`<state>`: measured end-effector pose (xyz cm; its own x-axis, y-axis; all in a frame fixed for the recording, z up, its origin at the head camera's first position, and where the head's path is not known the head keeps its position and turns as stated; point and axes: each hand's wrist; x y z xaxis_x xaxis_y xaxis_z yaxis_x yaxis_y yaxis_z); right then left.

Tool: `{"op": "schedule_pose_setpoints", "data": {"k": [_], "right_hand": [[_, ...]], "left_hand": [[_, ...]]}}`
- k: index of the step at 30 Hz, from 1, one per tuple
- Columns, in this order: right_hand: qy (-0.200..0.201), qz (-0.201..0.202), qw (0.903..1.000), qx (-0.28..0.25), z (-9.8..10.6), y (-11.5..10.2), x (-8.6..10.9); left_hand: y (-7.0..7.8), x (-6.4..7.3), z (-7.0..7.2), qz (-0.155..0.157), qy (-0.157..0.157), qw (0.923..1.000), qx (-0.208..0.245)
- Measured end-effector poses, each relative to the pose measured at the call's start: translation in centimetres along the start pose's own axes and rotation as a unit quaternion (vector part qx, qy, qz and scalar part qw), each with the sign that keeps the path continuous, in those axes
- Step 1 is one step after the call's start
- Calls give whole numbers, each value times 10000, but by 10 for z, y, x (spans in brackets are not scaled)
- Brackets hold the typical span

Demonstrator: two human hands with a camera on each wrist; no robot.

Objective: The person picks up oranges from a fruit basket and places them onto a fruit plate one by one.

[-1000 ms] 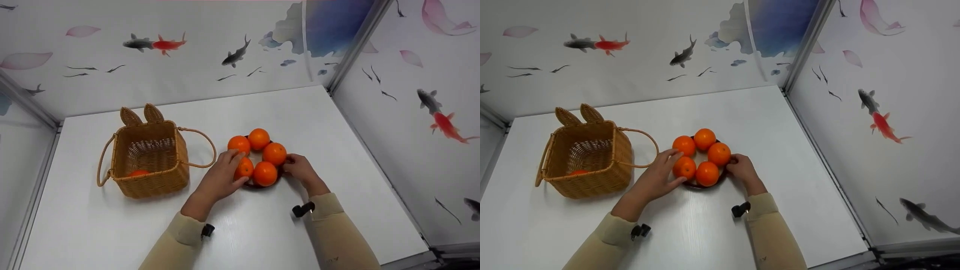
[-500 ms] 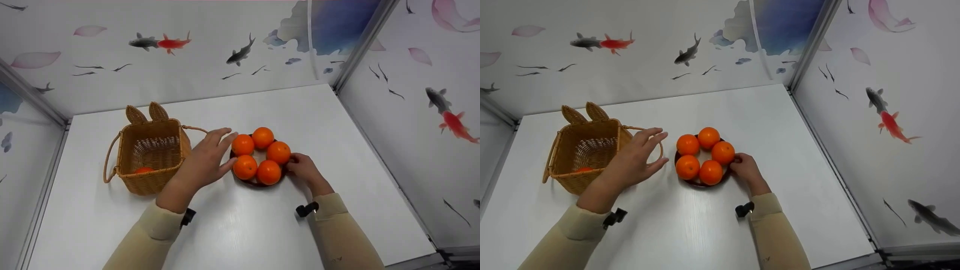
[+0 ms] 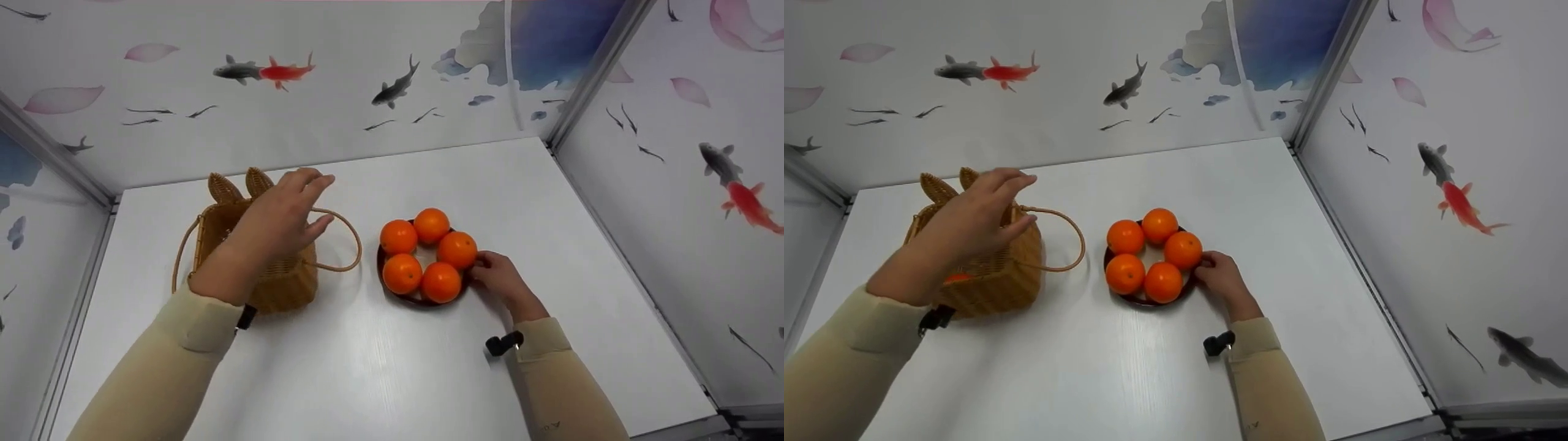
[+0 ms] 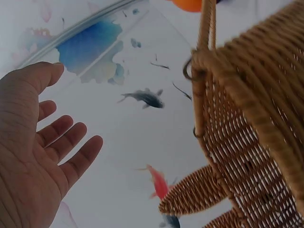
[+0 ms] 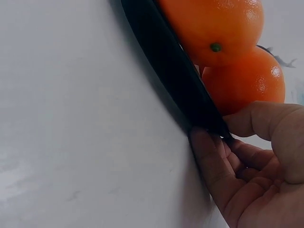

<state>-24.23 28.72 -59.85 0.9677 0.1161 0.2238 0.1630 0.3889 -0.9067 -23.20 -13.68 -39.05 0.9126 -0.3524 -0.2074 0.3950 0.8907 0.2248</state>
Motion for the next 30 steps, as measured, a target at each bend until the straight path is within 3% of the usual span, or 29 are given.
{"op": "schedule_pose_setpoints", "data": {"k": [5, 12, 24, 27, 30], "right_hand": [[41, 48, 10000, -66, 2, 5, 0], [63, 80, 9999, -16, 1, 7, 3], [111, 17, 9997, 201, -2, 3, 2], [141, 66, 9996, 222, -3, 3, 2], [150, 98, 9996, 208, -4, 3, 2]], "left_hand": [[-29, -9, 1, 333, -473, 9981, -211], [-61, -14, -2, 838, -1352, 9862, -450], [-96, -25, -13, 456, -2766, 9532, -1128], [-101, -28, -20, 466, -3058, 9443, -1122], [-104, -27, -28, 675, -3346, 9344, -1014]]}}
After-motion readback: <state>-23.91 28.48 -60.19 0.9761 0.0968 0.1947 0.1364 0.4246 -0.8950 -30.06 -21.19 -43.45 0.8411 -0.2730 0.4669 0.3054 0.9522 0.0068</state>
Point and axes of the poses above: each hand's wrist, its own x-axis away from the middle knuckle, its own z-axis out of the back of the hand, y = z × x, and after that the axes turned 11 degrees about z, right-handed
